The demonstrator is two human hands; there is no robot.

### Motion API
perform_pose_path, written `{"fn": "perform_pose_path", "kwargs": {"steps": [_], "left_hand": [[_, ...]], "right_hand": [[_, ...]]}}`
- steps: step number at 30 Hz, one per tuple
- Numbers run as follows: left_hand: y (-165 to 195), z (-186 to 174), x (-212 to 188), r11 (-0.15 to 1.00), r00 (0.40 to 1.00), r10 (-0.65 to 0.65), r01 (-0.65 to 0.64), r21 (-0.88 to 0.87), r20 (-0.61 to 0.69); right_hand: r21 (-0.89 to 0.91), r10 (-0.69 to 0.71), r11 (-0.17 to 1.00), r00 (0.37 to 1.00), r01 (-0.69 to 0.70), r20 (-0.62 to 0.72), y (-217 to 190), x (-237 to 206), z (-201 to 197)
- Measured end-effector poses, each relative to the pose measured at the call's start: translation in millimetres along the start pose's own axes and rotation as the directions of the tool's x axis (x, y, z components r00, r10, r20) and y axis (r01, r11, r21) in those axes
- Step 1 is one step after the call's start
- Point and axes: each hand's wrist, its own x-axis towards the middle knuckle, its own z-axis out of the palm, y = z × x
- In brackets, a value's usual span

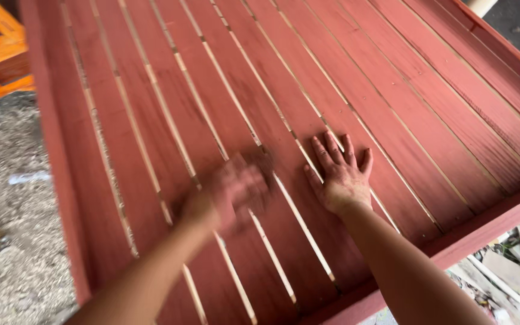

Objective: The person wipes a red stain or finish onto the slatted surfaces and frame of a wooden bench using a cloth, working across the seat, edges, and side rails. They move around the bench to reach different sections and reposition the cloth in their hand as they coat the wood.

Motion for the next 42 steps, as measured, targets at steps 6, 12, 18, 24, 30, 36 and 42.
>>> {"fn": "perform_pose_path", "kwargs": {"steps": [6, 12, 18, 24, 30, 36, 42], "left_hand": [[151, -13, 137, 0.080, 0.817, 0.559, 0.116, 0.990, -0.141], [191, -25, 177, -0.445, 0.667, 0.724, 0.257, 0.858, 0.176], [90, 11, 109, -0.308, 0.754, 0.623, -0.009, 0.951, 0.209], [-85, 81, 4, -0.293, 0.739, 0.397, -0.460, 0.838, 0.545], [-149, 95, -23, -0.589, 0.603, -0.049, -0.661, 0.464, 0.796], [-63, 107, 74, -0.493, 0.918, 0.249, -0.154, 0.856, 0.309], [70, 113, 215, -0.347, 0.678, 0.735, 0.352, 0.869, 0.019]], "right_hand": [[0.016, -0.027, 0.999, 1.000, 0.027, -0.015, 2, 2, 0], [0.038, -0.037, 0.999, 0.999, 0.038, -0.025, 0, -3, -2], [0.059, -0.005, 0.998, 1.000, 0.005, 0.004, 1, -1, -1], [0.262, -0.021, 0.964, 0.992, 0.052, -0.122, 15, 2, 21], [0.803, -0.057, 0.595, 0.998, 0.014, 0.024, 64, 14, 16], [0.979, -0.159, 0.175, 0.978, -0.105, 0.133, 155, 35, -23], [0.956, -0.025, 0.255, 0.988, -0.144, 0.155, 200, 36, -39]]}}
